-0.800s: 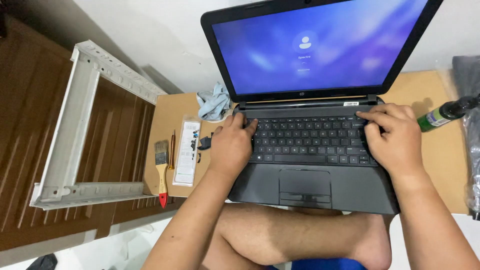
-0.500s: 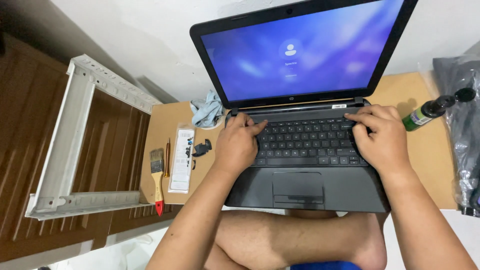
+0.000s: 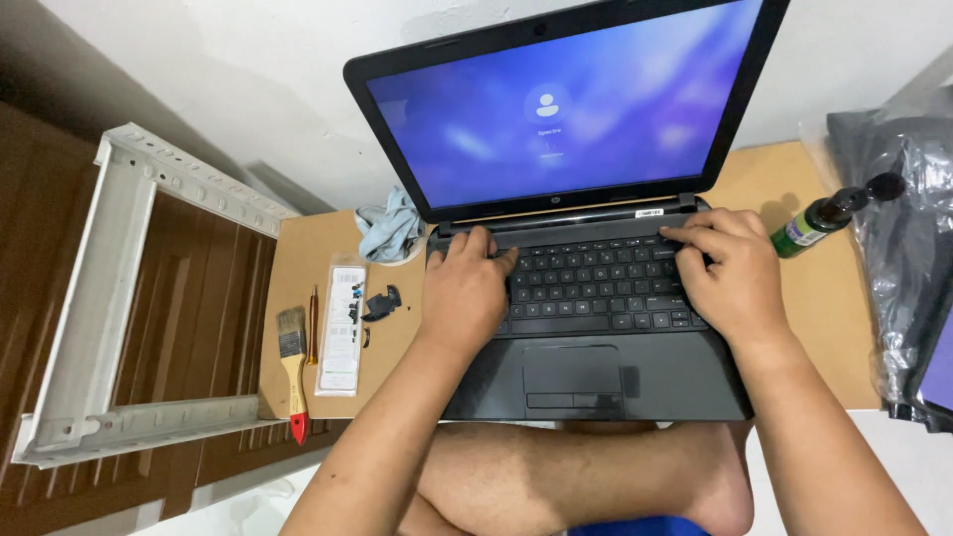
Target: Testing the keyboard and trackpad of a laptop before shutting it down and closing the lid.
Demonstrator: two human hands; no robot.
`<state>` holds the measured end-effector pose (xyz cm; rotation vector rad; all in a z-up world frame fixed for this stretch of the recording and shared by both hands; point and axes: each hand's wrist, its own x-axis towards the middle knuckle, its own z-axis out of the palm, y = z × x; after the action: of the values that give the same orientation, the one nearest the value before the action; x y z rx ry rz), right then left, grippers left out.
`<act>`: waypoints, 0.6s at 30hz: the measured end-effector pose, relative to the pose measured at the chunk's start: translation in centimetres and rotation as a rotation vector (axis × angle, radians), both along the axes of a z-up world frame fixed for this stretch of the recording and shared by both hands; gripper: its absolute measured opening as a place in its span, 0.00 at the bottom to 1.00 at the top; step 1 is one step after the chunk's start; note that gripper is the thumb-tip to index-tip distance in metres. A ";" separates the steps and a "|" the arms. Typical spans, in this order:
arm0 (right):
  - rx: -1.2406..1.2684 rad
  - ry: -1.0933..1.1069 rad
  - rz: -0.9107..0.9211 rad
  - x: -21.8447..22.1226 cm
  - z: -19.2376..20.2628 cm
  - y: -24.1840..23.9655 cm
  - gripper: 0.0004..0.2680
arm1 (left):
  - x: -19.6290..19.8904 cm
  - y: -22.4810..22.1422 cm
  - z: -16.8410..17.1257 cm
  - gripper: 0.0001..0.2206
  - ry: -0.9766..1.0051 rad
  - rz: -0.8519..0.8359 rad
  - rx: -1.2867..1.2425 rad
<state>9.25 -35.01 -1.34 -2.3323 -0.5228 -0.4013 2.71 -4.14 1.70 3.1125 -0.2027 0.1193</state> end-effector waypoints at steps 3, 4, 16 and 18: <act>0.006 -0.073 0.013 0.6 -0.8 -0.6 0.10 | -0.1 -2.2 2.5 0.20 0.063 -0.028 -0.226; 0.005 -0.072 0.008 0.6 -0.9 -0.6 0.10 | 0.1 -2.6 2.4 0.20 0.064 -0.033 -0.227; -0.018 -0.093 -0.012 0.5 -0.1 -0.2 0.10 | 1.1 -4.4 1.4 0.17 0.012 -0.127 -0.025; -0.017 -0.081 -0.031 0.5 -0.5 -0.4 0.10 | 1.2 -4.7 2.3 0.16 0.027 -0.095 -0.107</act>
<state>9.71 -35.36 -1.86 -2.3503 -0.5308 -0.5099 3.94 -8.82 3.95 2.9900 -0.3309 0.0834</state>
